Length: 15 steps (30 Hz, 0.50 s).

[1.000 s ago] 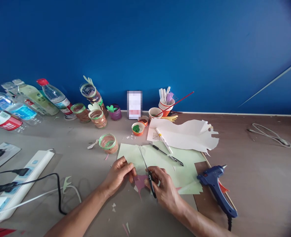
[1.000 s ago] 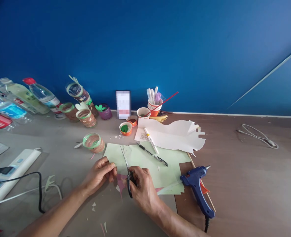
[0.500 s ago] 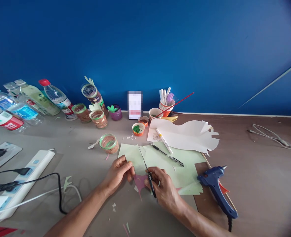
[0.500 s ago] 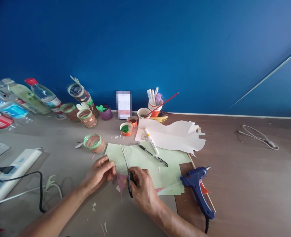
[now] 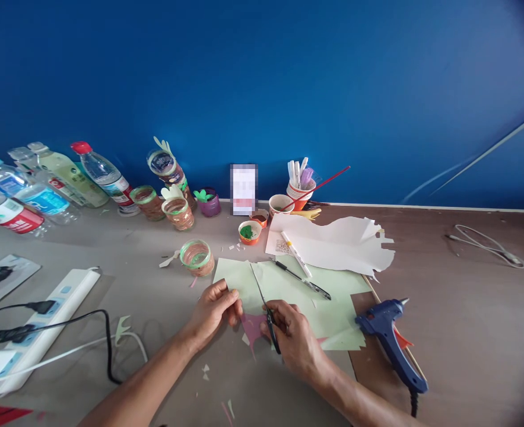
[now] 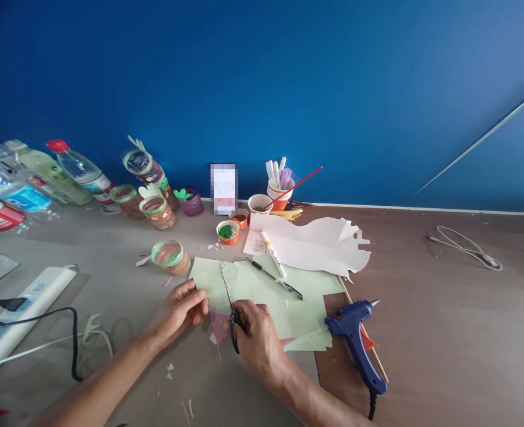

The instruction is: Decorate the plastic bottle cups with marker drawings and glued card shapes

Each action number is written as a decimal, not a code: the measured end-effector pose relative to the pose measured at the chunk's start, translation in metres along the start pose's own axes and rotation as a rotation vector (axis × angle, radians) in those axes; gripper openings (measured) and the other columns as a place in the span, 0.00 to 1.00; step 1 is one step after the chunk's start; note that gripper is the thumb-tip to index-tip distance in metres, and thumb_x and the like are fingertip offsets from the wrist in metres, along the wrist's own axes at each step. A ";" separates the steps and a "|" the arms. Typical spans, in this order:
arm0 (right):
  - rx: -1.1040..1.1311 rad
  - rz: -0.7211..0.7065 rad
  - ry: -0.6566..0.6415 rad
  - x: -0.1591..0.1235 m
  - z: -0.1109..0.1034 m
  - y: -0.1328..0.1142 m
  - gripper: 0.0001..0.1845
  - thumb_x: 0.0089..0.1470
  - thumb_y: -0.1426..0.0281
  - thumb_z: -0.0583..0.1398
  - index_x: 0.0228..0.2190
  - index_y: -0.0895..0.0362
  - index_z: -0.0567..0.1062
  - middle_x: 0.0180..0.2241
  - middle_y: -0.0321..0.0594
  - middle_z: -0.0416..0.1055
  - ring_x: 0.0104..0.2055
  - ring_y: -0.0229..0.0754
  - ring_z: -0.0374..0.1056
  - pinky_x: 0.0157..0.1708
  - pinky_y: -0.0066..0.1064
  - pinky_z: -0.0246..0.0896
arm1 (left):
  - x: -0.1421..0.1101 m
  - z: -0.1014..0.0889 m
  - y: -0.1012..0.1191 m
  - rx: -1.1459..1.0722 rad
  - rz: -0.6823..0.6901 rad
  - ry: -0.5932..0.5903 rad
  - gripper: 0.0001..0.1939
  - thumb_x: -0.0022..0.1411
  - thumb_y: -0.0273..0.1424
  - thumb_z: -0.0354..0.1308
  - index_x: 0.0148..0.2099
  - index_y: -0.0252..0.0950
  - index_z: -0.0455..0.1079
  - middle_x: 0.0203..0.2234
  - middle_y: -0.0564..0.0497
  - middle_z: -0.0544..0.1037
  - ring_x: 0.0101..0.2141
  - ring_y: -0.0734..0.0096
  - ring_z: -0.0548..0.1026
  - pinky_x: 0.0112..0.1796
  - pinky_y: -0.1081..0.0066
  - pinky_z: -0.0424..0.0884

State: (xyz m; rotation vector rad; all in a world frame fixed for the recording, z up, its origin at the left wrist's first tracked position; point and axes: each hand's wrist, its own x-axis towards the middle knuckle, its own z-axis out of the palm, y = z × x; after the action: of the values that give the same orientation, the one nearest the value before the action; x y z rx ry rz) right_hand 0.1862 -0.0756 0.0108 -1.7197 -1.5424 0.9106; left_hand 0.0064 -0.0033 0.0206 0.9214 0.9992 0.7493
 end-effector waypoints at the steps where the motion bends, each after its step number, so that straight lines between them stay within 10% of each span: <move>1: -0.004 0.008 -0.007 0.000 0.000 0.000 0.10 0.50 0.68 0.58 0.35 0.55 0.78 0.20 0.36 0.66 0.32 0.46 0.64 0.33 0.33 0.62 | 0.000 0.000 0.000 0.000 0.002 0.000 0.21 0.50 0.45 0.67 0.26 0.35 0.63 0.16 0.55 0.74 0.13 0.80 0.65 0.18 0.76 0.60; 15: 0.277 0.087 -0.053 0.001 -0.001 0.001 0.10 0.50 0.64 0.58 0.34 0.56 0.73 0.18 0.29 0.54 0.24 0.38 0.53 0.27 0.30 0.54 | 0.003 -0.002 0.001 0.002 -0.005 0.011 0.20 0.49 0.45 0.67 0.26 0.35 0.65 0.15 0.56 0.74 0.12 0.81 0.64 0.17 0.77 0.58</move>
State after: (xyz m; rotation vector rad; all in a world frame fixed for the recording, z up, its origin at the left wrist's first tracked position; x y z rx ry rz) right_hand 0.1882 -0.0743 0.0104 -1.5836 -1.3116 1.1639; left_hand 0.0052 0.0000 0.0197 0.9171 1.0119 0.7501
